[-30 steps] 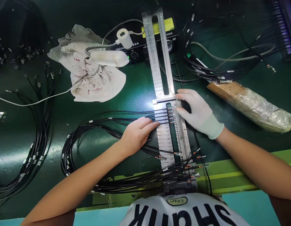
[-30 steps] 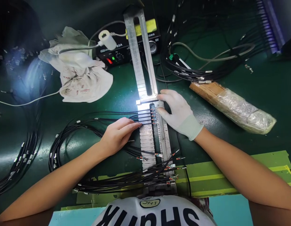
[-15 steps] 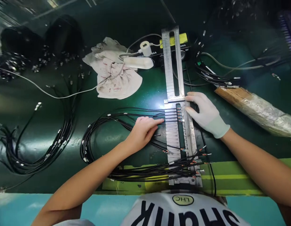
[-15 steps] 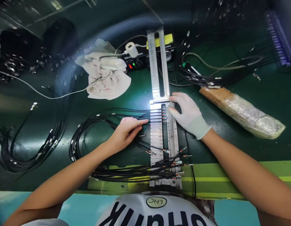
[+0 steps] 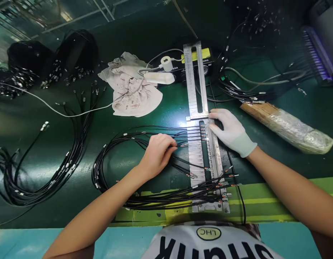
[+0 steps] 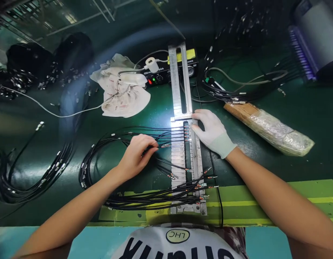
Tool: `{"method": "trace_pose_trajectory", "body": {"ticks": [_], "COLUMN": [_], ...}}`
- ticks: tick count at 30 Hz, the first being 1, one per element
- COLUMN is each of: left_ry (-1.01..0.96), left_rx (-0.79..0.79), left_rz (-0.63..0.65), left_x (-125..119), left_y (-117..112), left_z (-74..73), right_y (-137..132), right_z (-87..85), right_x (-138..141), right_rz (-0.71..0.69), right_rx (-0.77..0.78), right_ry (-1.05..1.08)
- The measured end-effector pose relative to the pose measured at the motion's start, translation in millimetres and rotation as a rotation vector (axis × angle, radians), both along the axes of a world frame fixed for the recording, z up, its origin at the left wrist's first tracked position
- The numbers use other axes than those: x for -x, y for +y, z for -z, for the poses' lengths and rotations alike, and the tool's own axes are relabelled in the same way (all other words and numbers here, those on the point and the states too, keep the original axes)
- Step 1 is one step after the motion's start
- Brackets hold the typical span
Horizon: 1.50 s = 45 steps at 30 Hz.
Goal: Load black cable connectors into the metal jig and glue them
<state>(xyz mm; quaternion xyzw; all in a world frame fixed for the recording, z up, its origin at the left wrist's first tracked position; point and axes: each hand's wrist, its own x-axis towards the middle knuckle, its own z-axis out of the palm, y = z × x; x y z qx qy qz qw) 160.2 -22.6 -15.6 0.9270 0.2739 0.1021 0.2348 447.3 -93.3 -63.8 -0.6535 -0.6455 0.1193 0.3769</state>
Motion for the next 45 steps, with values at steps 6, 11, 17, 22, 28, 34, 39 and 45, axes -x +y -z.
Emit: {"method": "trace_pose_trajectory", "body": {"ticks": [6, 11, 17, 22, 28, 34, 39, 45], "left_ry": [-0.095, -0.092, -0.106, -0.12, -0.125, -0.094, -0.099, -0.061], "left_rx": [0.047, -0.009, -0.08, -0.112, -0.144, -0.109, -0.098, -0.255], "left_rz": [0.13, 0.162, 0.283, 0.315, 0.36, 0.343, 0.326, 0.13], "left_x": [-56, -59, -59, -59, -59, -61, -61, -50], "left_y": [-6, 1, 12, 15, 15, 13, 7, -6], "left_z": [19.5, 29.2, 29.6, 33.3, 34.0, 32.5, 35.1, 30.7], "right_y": [0, 2, 5, 5, 4, 4, 5, 6], "right_z": [1.8, 3.2, 2.5, 1.6, 1.2, 0.0, 0.6, -0.8], "right_x": [0, -1, -4, -5, -6, -6, -6, -8], "right_rz": [0.029, 0.019, 0.009, 0.01, 0.011, 0.009, 0.014, 0.005], "right_rx": [0.002, -0.011, 0.004, 0.018, 0.028, 0.036, 0.045, 0.083], "right_ry": [0.002, 0.024, 0.032, 0.042, 0.064, 0.085, 0.088, 0.106]}}
